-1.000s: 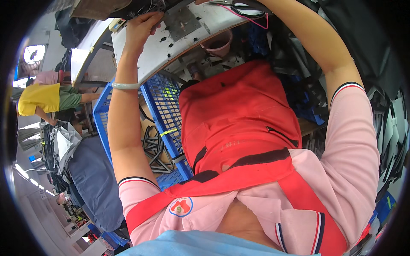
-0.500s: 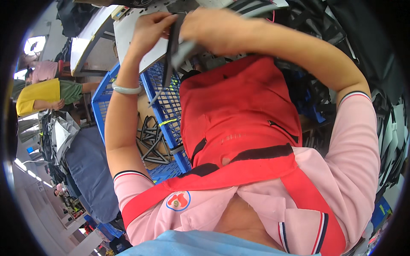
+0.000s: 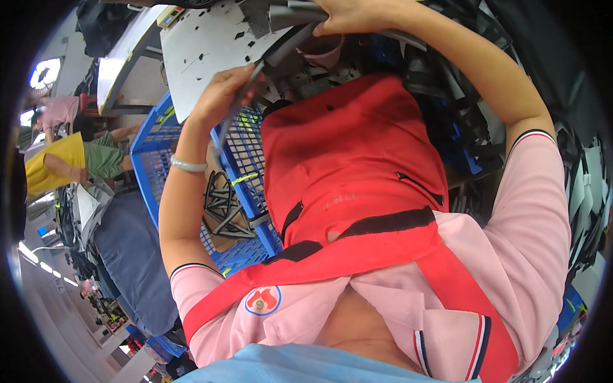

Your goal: Sewing together fabric panels and piping using an industrial sewing machine.

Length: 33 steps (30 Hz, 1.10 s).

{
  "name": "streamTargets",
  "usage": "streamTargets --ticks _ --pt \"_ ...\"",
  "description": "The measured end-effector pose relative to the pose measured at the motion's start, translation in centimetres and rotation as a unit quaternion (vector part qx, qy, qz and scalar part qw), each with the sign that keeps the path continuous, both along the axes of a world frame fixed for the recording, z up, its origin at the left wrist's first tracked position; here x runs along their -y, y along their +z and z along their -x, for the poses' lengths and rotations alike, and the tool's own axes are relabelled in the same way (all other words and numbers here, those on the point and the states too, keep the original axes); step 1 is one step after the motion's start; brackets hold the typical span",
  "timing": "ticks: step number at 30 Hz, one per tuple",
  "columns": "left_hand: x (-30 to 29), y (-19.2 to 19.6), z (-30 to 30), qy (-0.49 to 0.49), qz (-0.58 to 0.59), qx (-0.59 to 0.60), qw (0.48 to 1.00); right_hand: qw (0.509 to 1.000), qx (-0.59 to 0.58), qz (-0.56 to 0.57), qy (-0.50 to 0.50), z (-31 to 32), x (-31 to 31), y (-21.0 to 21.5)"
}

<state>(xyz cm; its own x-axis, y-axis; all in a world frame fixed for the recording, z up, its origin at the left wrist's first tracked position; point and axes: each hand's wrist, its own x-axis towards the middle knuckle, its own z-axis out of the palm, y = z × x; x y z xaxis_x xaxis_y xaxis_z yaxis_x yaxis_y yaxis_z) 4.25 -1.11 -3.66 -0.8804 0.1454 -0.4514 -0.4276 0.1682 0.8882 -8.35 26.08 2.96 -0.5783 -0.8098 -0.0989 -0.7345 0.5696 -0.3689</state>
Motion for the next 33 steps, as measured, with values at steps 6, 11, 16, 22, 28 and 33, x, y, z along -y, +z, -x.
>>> streamTargets --ticks 6,11,16,22,28,33 --pt "-1.4 3.4 2.4 0.014 0.243 -0.296 0.924 0.996 0.041 0.073 -0.019 1.5 -1.2 2.1" --pt "-1.2 4.1 5.5 0.034 0.264 -0.359 0.895 0.992 0.026 0.101 -0.068 5.3 -1.6 1.5" --pt "-1.3 3.8 7.8 0.062 0.225 -0.331 0.914 0.991 0.000 0.091 -0.098 6.8 -1.5 1.6" --pt "-0.3 3.9 9.0 0.082 0.269 -0.304 0.910 0.990 0.016 0.114 -0.084 8.3 -0.5 1.8" --pt "0.2 3.9 9.7 0.092 0.229 -0.310 0.918 0.990 0.000 0.120 -0.079 8.4 -0.1 2.2" --pt "0.7 3.9 10.6 0.104 0.190 -0.307 0.927 0.942 0.242 0.228 0.048 9.1 -0.4 3.2"
